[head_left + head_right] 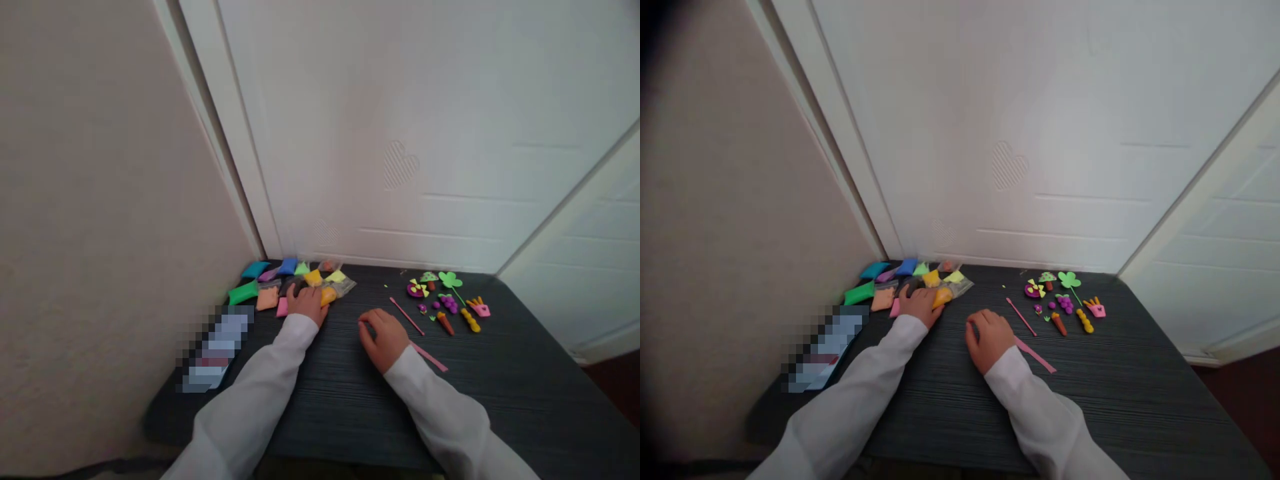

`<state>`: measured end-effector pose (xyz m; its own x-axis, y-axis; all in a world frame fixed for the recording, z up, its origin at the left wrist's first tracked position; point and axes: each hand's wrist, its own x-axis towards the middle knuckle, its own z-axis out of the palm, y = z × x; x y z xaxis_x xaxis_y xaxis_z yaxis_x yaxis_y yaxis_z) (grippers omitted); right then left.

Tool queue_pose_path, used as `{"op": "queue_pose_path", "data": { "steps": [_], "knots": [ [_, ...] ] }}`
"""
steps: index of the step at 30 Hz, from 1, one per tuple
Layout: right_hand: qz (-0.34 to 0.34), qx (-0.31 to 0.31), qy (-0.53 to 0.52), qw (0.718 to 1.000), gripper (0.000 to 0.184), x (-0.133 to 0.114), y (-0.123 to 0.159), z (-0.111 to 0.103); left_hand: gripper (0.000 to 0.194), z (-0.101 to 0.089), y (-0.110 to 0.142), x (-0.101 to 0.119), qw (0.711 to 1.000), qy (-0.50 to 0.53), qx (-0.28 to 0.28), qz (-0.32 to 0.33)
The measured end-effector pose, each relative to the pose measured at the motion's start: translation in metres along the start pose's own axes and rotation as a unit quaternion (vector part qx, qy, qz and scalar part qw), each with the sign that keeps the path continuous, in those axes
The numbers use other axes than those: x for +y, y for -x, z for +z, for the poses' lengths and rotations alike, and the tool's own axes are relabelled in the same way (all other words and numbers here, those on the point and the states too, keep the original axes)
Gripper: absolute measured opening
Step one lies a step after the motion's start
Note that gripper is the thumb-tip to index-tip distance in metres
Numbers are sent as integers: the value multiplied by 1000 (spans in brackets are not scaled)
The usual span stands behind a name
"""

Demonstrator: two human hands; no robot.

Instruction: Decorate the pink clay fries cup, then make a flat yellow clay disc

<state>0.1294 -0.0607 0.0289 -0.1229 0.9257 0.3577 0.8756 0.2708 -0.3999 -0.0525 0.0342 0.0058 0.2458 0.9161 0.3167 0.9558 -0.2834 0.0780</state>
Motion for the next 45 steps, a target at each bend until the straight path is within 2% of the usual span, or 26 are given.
{"op": "queue_pose_path", "data": {
  "steps": [1, 4, 7, 10, 16, 20, 22, 24, 27, 30, 33, 37, 42, 45],
  "knots": [
    [-2, 4, -17, 1000, 21, -2, -2, 5, 37, 0, 3, 2, 1000, 5, 1, 17],
    [26, 49, -122, 991, 23, 2, -1, 13, 37, -3, 11, 10, 987, 70, 83, 116],
    [108, 81, -284, 949, 28, 11, 1, 12, 36, -6, 16, 19, 967, 125, 127, 182],
    [165, 41, -404, 899, 28, 16, 1, 12, 34, -5, 19, 26, 954, 172, 126, 209],
    [237, -5, -474, 848, 20, 14, -1, 18, 26, -4, 25, 25, 950, 208, 106, 208],
    [253, -24, -531, 808, 19, 16, -2, 19, 42, -7, 26, 27, 952, 225, 57, 200],
    [246, -28, -522, 816, 18, 16, -2, 18, 55, -11, 26, 29, 951, 237, 14, 196],
    [222, -14, -467, 856, 15, 16, -2, 16, 61, -15, 26, 30, 945, 260, -28, 196],
    [164, 36, -364, 916, 11, 14, 0, 12, 50, -17, 27, 30, 932, 306, -65, 182],
    [138, 50, -336, 930, 10, 11, 3, 8, 42, -17, 29, 33, 910, 370, -95, 164],
    [148, 32, -326, 933, 10, 9, 4, 7, 38, -17, 32, 38, 885, 415, -156, 142],
    [175, 0, -362, 916, 12, 9, 3, 11, 31, -23, 33, 41, 885, 399, -223, 90],
    [193, -70, -488, 849, 20, 11, 1, 15, 35, -27, 29, 35, 870, 409, -267, 69],
    [212, -108, -526, 817, 21, 14, 0, 18, 36, -25, 28, 33, 863, 416, -278, 65]
  ]
}}
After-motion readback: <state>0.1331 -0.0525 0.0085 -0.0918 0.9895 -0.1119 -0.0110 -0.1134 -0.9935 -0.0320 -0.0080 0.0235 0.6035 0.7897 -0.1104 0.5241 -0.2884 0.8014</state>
